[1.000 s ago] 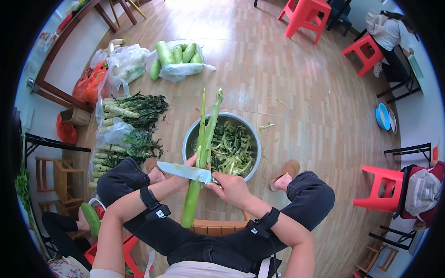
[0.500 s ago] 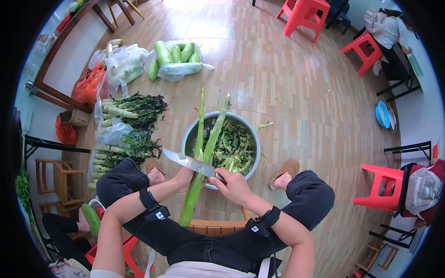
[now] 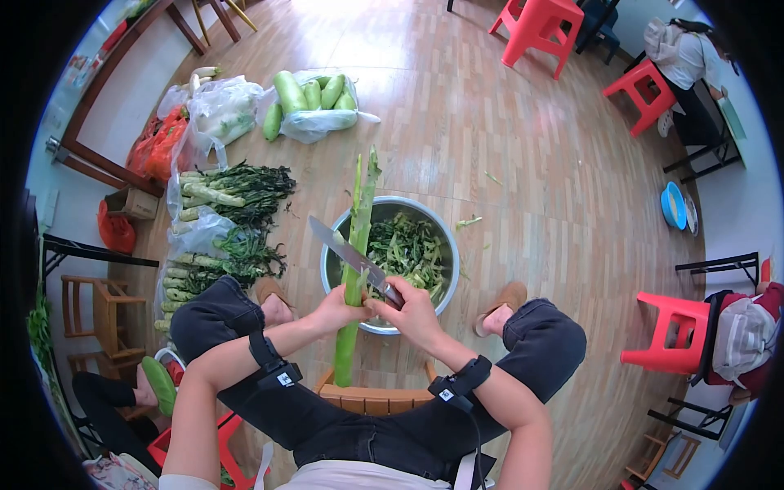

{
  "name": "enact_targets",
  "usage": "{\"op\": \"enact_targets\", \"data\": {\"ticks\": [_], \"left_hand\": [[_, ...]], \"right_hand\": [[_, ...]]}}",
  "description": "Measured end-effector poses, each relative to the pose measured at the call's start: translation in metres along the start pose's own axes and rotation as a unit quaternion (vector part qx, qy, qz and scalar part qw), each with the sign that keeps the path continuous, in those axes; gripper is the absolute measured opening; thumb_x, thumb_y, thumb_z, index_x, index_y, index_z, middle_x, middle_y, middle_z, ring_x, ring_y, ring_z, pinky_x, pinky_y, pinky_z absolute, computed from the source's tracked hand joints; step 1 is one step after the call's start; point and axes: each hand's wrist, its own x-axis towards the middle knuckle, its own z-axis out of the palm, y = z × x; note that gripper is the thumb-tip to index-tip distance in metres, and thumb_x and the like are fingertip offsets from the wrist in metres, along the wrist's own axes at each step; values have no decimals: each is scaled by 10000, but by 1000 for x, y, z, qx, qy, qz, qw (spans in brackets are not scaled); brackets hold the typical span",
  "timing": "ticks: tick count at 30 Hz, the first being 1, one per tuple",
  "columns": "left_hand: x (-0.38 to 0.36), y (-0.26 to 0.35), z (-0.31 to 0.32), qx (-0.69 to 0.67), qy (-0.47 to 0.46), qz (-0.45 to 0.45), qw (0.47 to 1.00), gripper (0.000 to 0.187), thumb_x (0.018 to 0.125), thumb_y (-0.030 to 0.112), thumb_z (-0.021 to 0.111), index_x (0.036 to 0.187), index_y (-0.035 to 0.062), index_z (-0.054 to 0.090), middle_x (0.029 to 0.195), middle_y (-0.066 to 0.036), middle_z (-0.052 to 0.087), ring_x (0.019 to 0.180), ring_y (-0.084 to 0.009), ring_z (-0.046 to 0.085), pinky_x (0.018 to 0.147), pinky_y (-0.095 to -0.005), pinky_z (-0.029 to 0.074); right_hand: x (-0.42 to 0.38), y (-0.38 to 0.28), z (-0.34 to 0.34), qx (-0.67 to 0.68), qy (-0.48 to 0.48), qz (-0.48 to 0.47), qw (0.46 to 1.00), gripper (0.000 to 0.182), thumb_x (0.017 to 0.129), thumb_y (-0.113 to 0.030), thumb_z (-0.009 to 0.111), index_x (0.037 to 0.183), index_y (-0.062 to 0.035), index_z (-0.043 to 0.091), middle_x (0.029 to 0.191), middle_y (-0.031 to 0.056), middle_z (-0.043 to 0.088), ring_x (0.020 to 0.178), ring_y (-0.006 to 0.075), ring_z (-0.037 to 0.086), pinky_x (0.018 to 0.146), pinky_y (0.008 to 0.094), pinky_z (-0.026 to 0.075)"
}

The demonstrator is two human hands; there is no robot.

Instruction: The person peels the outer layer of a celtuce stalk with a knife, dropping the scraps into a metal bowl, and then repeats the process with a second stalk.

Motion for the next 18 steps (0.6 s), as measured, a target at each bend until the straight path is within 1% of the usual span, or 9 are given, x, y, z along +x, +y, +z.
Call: {"op": "enact_targets", "data": {"ticks": [2, 4, 6, 8, 9, 11, 12, 14, 18], "left_hand": [[-2, 15, 3, -18, -17, -25, 999, 209, 796, 134, 679, 929, 62, 535, 787, -4, 555, 706, -94, 537, 618, -254, 438], [-2, 21, 6, -37, -32, -50, 998, 178, 804, 144, 679, 888, 63, 544, 769, 1, 557, 698, -93, 537, 613, -255, 436], [1, 20, 8, -106, -89, -75, 987, 160, 810, 131, 671, 874, 41, 556, 732, 3, 543, 677, -90, 534, 603, -249, 435], [1, 24, 11, -118, -98, -91, 984, 164, 808, 140, 674, 860, 50, 548, 722, 0, 539, 657, -92, 529, 589, -248, 429], [1, 25, 12, -129, -106, -108, 980, 170, 805, 149, 677, 847, 59, 539, 712, -2, 535, 637, -95, 524, 575, -247, 424], [2, 26, 14, -125, -105, -111, 980, 173, 804, 148, 679, 838, 65, 531, 704, -6, 535, 627, -96, 521, 568, -245, 419], [3, 26, 14, -123, -104, -114, 980, 177, 803, 148, 680, 829, 72, 523, 697, -11, 535, 617, -98, 518, 561, -242, 414], [5, 25, 13, -126, -100, -116, 980, 188, 800, 148, 684, 823, 75, 512, 691, -12, 532, 616, -99, 518, 558, -243, 414], [5, 20, 9, -126, -101, -142, 977, 211, 796, 143, 689, 820, 74, 491, 688, -13, 527, 619, -104, 524, 560, -248, 422]], "right_hand": [[4, -1, 3, 54, 37, -11, 998, 320, 771, -162, 701, 1017, 1, 577, 604, -27, 474, 548, 35, 402, 492, 210, 335], [7, -8, 2, 83, 41, 0, 996, 307, 775, -141, 690, 1025, -3, 577, 606, -36, 475, 548, 31, 400, 492, 206, 332], [12, -12, 1, 111, 46, 9, 993, 295, 779, -121, 678, 1032, -6, 577, 609, -44, 475, 548, 27, 398, 492, 202, 330], [17, -13, -2, 123, 41, 28, 991, 224, 787, -122, 659, 964, -1, 595, 595, -52, 463, 545, 25, 383, 491, 206, 328], [19, -11, -3, 123, 43, 27, 991, 224, 787, -122, 659, 964, -1, 595, 595, -52, 463, 545, 25, 383, 491, 206, 328], [26, -1, -6, 94, 64, 42, 993, 149, 801, -144, 637, 825, -2, 598, 570, -51, 440, 538, 31, 361, 479, 220, 318], [30, 4, -8, 95, 65, 42, 992, 149, 801, -144, 637, 825, -2, 598, 570, -51, 440, 538, 31, 361, 479, 220, 318], [34, 13, -13, 57, 44, 19, 997, 143, 832, -145, 623, 825, -3, 604, 557, -77, 406, 521, 12, 352, 452, 204, 268], [31, 22, -16, 64, 12, 49, 997, 136, 833, -144, 621, 788, -20, 589, 546, -69, 432, 484, 15, 360, 426, 209, 274]]}}
